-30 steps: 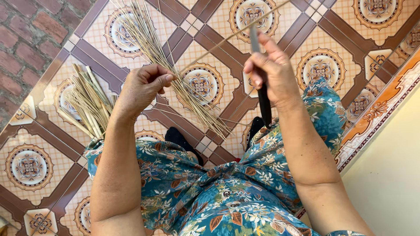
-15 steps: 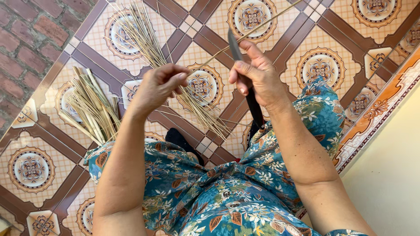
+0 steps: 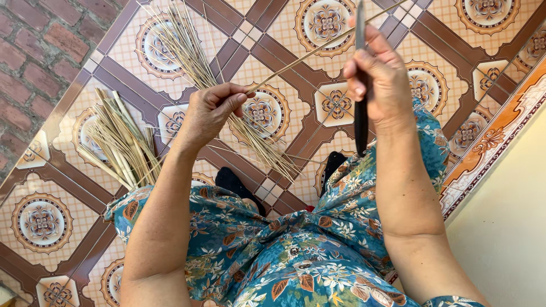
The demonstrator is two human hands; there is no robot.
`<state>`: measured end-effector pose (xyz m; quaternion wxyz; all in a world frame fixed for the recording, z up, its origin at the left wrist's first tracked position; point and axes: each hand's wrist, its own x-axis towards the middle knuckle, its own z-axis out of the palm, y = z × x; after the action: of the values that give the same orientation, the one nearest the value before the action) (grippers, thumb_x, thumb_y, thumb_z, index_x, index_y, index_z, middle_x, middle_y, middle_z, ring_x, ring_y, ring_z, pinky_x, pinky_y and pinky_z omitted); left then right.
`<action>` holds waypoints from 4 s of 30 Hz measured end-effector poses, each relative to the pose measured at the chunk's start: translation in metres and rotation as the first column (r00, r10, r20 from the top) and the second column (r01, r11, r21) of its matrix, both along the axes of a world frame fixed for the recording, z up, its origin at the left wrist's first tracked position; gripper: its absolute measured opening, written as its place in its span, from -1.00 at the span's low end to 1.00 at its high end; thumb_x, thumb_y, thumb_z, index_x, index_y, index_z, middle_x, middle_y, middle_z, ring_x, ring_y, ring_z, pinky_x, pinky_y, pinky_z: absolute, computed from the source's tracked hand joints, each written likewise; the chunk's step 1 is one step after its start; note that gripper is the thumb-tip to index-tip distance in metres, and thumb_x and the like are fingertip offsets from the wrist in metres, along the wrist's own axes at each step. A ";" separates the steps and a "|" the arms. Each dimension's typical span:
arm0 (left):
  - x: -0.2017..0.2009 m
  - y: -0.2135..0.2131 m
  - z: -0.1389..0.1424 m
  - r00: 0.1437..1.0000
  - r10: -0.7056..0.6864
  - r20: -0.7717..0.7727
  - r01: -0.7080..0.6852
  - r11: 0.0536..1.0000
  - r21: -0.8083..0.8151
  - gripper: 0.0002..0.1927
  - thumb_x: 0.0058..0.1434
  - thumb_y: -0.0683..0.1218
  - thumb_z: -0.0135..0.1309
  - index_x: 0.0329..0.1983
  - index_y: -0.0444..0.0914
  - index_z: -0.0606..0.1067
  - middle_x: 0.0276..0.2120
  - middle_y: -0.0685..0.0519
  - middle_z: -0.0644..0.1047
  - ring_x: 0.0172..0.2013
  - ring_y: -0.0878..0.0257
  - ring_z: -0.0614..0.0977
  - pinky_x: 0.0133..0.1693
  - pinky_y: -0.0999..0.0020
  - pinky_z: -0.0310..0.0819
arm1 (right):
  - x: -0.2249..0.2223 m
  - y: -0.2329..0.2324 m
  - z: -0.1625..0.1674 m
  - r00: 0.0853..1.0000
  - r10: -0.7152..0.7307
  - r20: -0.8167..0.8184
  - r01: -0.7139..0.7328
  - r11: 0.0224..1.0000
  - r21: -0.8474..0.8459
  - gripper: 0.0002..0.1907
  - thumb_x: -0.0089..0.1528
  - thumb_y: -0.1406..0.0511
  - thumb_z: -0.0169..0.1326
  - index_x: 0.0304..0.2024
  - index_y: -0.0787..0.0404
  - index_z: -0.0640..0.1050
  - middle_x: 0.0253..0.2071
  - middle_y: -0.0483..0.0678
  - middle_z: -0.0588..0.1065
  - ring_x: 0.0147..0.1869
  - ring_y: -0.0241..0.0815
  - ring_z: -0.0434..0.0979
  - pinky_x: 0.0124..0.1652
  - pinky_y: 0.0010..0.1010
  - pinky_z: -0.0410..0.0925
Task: The person sits on a tiled floor and uses a knife to split long dried bamboo strips into thinner strands. They hold a bundle in one hand and repeatedly scrape the knife along individual strips to separate them, then place the processed pieces back on the floor.
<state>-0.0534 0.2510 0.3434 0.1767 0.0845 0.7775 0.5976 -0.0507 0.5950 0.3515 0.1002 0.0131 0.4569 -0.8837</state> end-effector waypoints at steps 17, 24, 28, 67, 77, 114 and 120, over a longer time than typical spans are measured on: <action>-0.014 0.010 -0.014 0.995 0.071 -0.071 -0.070 0.997 0.020 -0.80 0.44 -0.08 0.08 0.02 -0.22 0.63 -0.50 0.22 0.55 -0.55 0.54 0.35 -0.52 0.59 0.20 | 0.008 0.006 0.004 0.985 -0.022 -0.174 0.033 0.998 0.060 -0.29 0.49 0.33 0.10 0.60 0.09 0.11 -0.45 -0.05 0.47 -0.51 -0.34 0.37 -0.50 -0.63 0.25; -0.009 0.022 -0.014 0.999 0.001 -0.042 0.003 0.995 0.098 -0.77 0.42 -0.06 0.10 0.04 -0.24 0.62 -0.47 0.19 0.60 -0.52 0.55 0.43 -0.48 0.62 0.31 | -0.003 -0.006 0.008 0.990 -0.029 -0.139 0.004 0.984 -0.178 -0.24 0.48 0.36 0.12 0.61 -0.04 0.05 -0.37 0.02 0.53 -0.55 -0.34 0.35 -0.52 -0.60 0.25; -0.008 0.022 -0.009 0.999 -0.008 0.040 0.006 0.998 0.065 -0.75 0.42 -0.05 0.06 0.04 -0.23 0.62 -0.51 0.19 0.58 -0.58 0.53 0.38 -0.53 0.62 0.28 | -0.003 -0.008 0.000 0.989 -0.064 -0.131 0.035 0.976 -0.213 -0.26 0.48 0.38 0.11 0.59 -0.04 0.06 -0.36 0.00 0.53 -0.55 -0.35 0.35 -0.52 -0.59 0.25; 0.004 0.001 0.034 0.715 0.354 -0.603 -0.342 0.929 0.140 -0.78 0.54 -0.12 0.10 0.21 -0.18 0.53 0.05 0.04 0.63 -0.01 0.33 0.68 0.05 0.37 0.68 | 0.011 0.017 0.090 0.850 -0.276 -0.448 0.487 0.735 0.471 -0.61 0.28 0.45 0.01 0.13 -0.02 0.46 -0.53 -0.25 0.47 -0.59 -0.50 0.30 -0.56 -0.70 0.18; 0.020 0.012 0.049 0.425 -0.195 -0.884 -0.481 0.778 -0.404 -0.59 0.42 -0.06 0.18 0.32 -0.06 0.47 0.28 0.02 0.48 0.31 0.00 0.41 0.24 0.07 0.39 | -0.002 -0.054 0.039 0.906 0.422 0.039 -0.158 0.249 0.956 -0.40 0.33 0.45 -0.02 0.36 -0.21 0.45 -0.54 -0.12 0.52 -0.50 -0.44 0.40 -0.44 -0.51 0.35; 0.026 0.006 -0.006 0.985 0.017 0.169 -0.070 0.948 0.312 -0.78 0.45 -0.09 0.02 -0.05 -0.34 0.56 -0.36 0.08 0.63 -0.40 0.43 0.61 -0.34 0.50 0.57 | -0.007 -0.044 0.001 0.984 0.178 -0.004 -0.176 0.973 0.146 -0.54 0.45 0.38 0.04 0.41 0.19 0.38 -0.35 0.00 0.54 -0.51 -0.35 0.37 -0.47 -0.60 0.27; 0.030 -0.006 0.001 0.988 -0.002 0.152 -0.041 0.960 0.279 -0.78 0.46 -0.08 0.01 -0.04 -0.33 0.57 -0.38 0.07 0.62 -0.39 0.42 0.62 -0.33 0.50 0.56 | -0.011 -0.025 0.004 0.993 0.115 -0.007 -0.115 0.992 0.055 -0.54 0.47 0.39 0.05 0.43 0.21 0.39 -0.31 0.01 0.55 -0.49 -0.36 0.35 -0.44 -0.59 0.28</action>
<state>-0.0234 0.2446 0.3446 0.2153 0.0556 0.6701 0.7082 -0.0614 0.5705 0.3550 0.1483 -0.0149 0.4813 -0.8638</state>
